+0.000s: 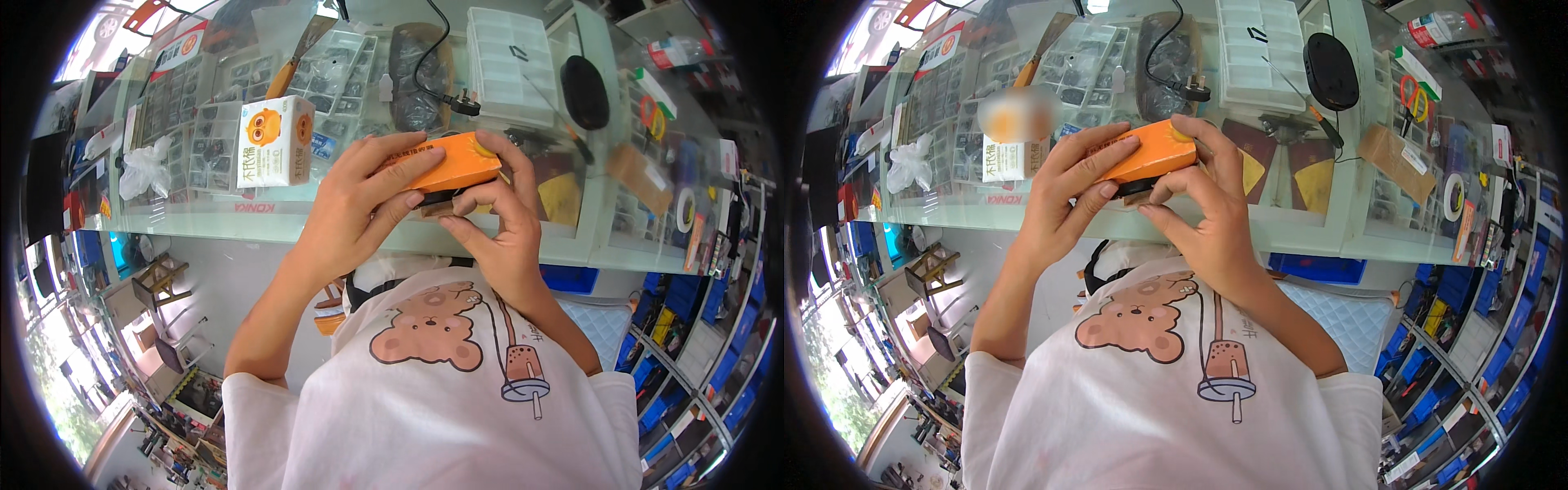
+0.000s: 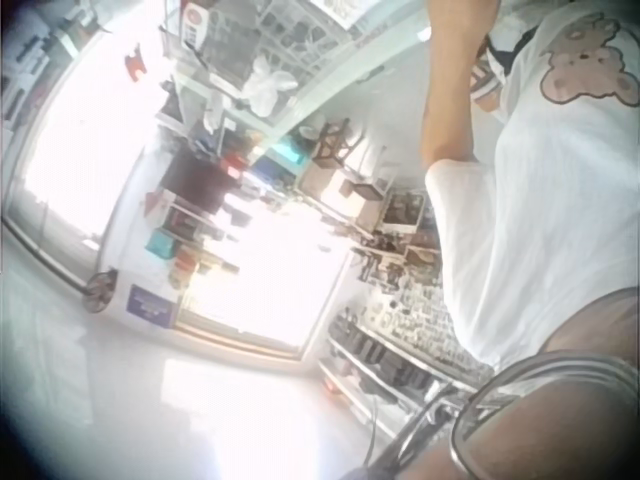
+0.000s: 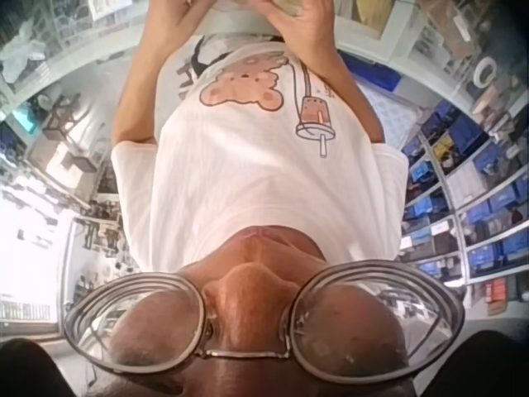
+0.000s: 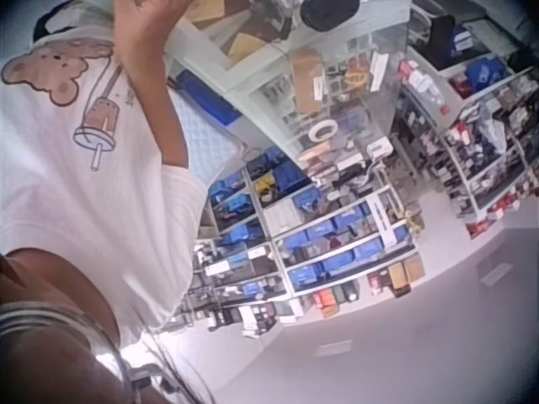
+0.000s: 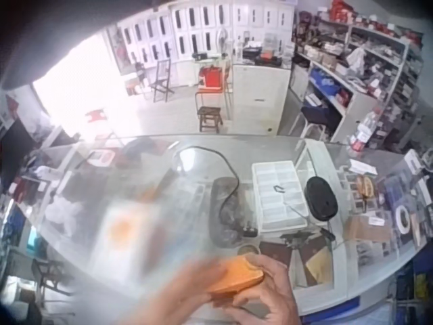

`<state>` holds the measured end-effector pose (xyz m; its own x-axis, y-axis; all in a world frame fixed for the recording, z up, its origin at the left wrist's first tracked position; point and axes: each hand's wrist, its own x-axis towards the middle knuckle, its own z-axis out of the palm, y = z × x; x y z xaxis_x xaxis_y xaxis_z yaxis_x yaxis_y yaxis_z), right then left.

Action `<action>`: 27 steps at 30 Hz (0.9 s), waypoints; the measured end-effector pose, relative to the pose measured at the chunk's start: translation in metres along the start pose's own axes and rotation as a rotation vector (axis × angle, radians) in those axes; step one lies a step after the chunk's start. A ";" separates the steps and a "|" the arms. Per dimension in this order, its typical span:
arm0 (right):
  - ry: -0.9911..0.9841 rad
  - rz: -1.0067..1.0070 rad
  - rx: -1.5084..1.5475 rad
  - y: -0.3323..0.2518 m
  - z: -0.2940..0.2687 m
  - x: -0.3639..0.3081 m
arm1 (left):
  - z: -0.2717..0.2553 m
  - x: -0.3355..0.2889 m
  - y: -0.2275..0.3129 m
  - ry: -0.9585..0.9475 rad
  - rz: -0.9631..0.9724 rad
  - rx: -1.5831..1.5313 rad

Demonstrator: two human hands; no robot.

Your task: The person assembles a small black electronic device by aligning and snapping its two halves together, then places it into an orange box with a power cord and closes the box. The person then walks away from the workbench.

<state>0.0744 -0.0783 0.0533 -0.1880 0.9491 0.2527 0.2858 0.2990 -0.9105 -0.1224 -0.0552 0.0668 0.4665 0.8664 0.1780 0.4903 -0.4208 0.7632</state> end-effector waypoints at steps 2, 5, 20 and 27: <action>0.005 -0.059 0.037 0.012 0.001 -0.006 | -0.004 0.002 0.005 -0.039 0.026 0.072; 0.029 -0.127 0.026 0.023 0.000 -0.013 | -0.005 0.004 0.011 -0.044 0.101 0.332; -0.034 -0.399 -0.212 0.037 -0.017 0.011 | -0.001 0.001 0.008 -0.091 0.154 0.338; -0.026 -0.469 -0.193 0.054 -0.011 0.019 | 0.012 0.003 -0.009 0.056 0.188 0.173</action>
<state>0.0966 -0.0435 0.0127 -0.3607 0.7059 0.6096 0.3330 0.7080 -0.6228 -0.1161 -0.0524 0.0529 0.5224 0.7802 0.3441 0.5196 -0.6112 0.5970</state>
